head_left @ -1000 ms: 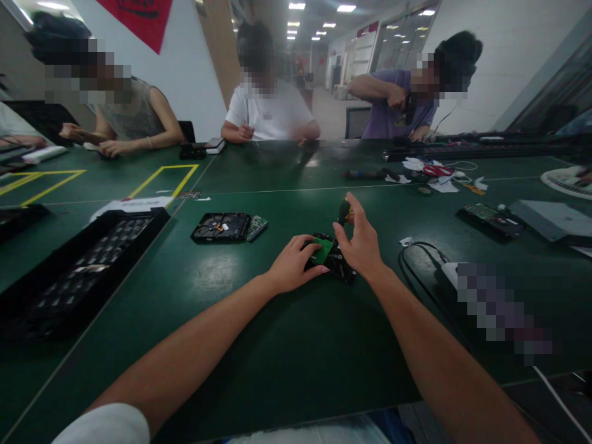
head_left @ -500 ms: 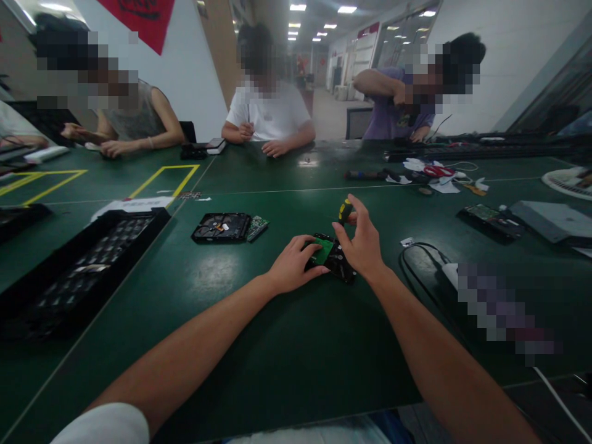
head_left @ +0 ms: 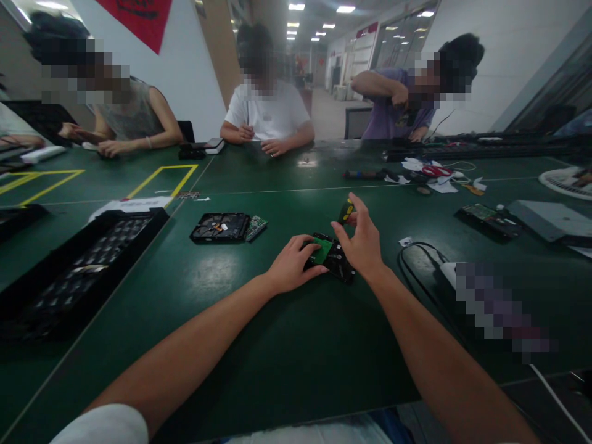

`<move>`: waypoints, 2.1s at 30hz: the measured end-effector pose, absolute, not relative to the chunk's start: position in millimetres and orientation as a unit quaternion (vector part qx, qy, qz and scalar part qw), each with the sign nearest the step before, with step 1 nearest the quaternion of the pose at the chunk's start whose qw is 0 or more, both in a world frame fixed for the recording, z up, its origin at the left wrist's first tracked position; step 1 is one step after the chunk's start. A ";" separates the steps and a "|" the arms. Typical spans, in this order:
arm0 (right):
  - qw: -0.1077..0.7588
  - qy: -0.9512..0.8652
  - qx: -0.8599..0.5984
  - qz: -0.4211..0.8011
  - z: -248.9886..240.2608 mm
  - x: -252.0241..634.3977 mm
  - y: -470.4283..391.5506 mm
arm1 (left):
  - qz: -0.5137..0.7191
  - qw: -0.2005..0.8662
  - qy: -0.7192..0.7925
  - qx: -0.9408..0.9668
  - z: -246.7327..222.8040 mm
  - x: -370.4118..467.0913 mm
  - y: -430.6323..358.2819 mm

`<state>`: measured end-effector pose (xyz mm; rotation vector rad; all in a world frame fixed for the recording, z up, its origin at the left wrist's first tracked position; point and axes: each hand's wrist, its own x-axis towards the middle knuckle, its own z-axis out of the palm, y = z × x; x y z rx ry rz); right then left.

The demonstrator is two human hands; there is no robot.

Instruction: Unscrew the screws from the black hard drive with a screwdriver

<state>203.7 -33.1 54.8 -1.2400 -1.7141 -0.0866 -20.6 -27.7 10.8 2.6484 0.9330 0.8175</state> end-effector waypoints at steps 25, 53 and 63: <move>0.495 -0.712 -0.497 -0.036 52.6 202.8 -32.8 | 0.269 0.104 0.322 0.902 10.6 -20.3 -27.9; 0.504 -0.713 -0.487 -0.026 54.3 203.2 -33.9 | 0.275 0.111 0.320 0.900 13.1 -19.8 -28.5; 0.507 -0.710 -0.488 -0.024 52.2 203.7 -32.4 | 0.277 0.115 0.321 0.898 12.0 -19.4 -28.3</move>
